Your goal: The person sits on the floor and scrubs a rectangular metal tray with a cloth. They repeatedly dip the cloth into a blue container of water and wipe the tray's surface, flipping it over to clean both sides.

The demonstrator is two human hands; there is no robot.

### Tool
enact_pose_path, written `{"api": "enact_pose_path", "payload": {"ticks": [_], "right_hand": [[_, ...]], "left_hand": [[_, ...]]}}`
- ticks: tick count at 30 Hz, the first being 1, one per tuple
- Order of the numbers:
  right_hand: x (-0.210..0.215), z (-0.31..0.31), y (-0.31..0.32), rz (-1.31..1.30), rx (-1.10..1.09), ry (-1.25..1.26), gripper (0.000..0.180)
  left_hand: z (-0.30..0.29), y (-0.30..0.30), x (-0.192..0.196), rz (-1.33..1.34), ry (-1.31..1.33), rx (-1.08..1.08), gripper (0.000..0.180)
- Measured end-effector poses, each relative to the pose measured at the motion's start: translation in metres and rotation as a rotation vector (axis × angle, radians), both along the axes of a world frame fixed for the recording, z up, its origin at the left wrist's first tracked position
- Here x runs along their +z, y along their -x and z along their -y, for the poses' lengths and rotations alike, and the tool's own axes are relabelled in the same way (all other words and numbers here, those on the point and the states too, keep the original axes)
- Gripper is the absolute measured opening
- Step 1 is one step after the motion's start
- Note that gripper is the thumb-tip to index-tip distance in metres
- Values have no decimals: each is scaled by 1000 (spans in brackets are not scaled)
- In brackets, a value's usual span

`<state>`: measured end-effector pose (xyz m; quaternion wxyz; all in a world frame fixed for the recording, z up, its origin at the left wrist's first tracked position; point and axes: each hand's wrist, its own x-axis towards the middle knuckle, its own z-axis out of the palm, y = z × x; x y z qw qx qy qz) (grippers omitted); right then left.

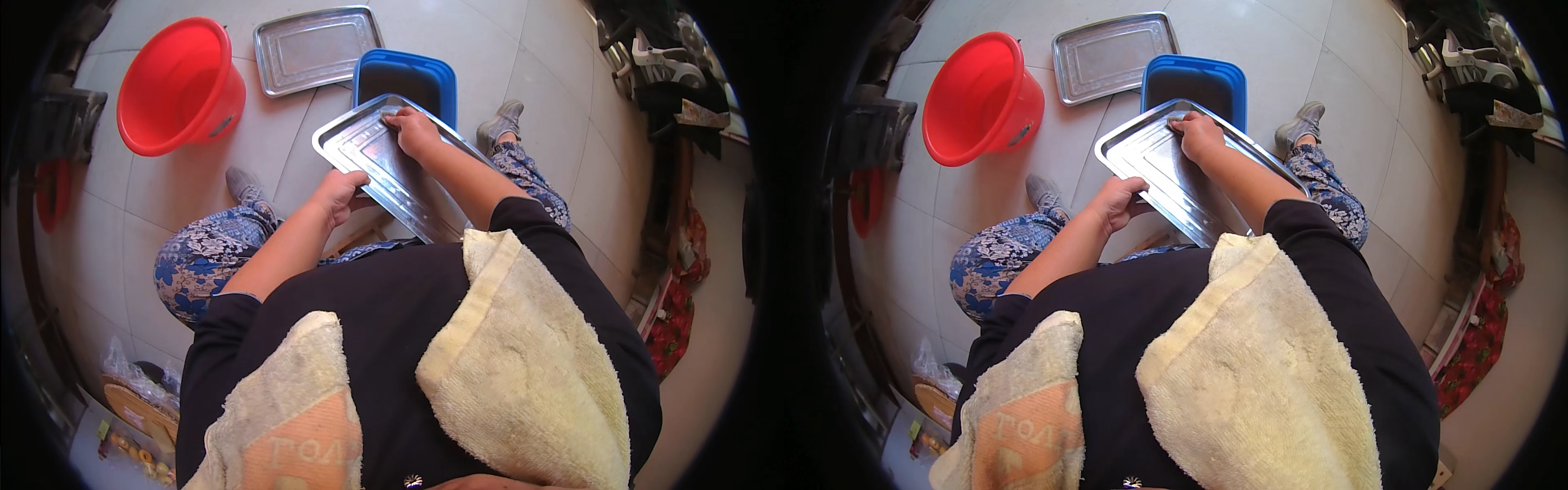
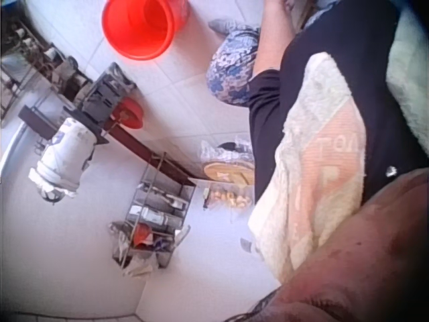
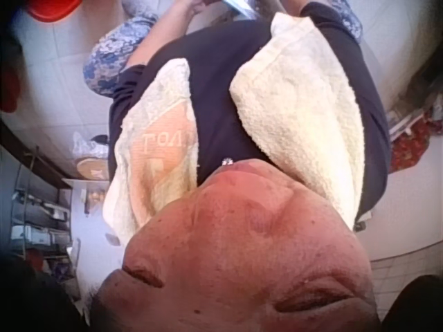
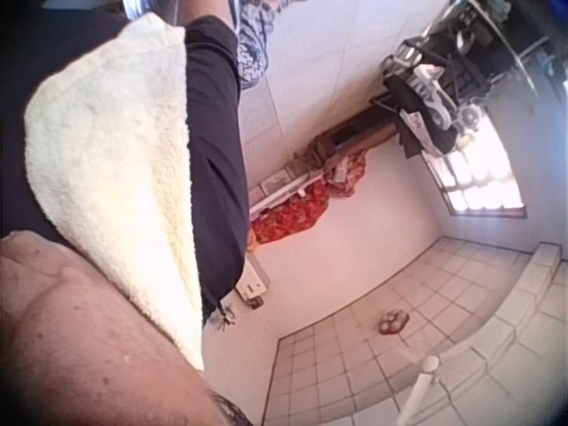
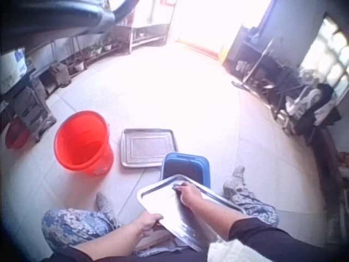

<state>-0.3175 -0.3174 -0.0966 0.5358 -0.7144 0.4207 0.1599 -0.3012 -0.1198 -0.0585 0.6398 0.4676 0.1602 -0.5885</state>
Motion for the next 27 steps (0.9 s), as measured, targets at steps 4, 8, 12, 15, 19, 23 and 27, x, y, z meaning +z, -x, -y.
{"api": "enact_pose_path", "payload": {"ticks": [4,8,12,15,19,23,27], "right_hand": [[19,-59,13,517,804,434,26],[2,-10,-7,-27,-40,-131,24],[0,-34,-2,153,386,196,24],[6,-45,5,530,866,553,22],[23,-6,0,10,-307,-274,21],[29,-56,29,378,631,200,20],[38,-34,79,403,808,331,21]], "left_hand": [[-2,-2,-4,-16,-40,-18,35],[-1,-2,-5,16,-28,14,34],[-1,-1,-6,35,-11,16,33],[-4,-2,-8,13,-56,-9,32],[-5,-1,-9,-3,37,36,32],[-6,-1,-6,-8,20,-13,35],[-9,-2,-14,-54,26,21,37]]}}
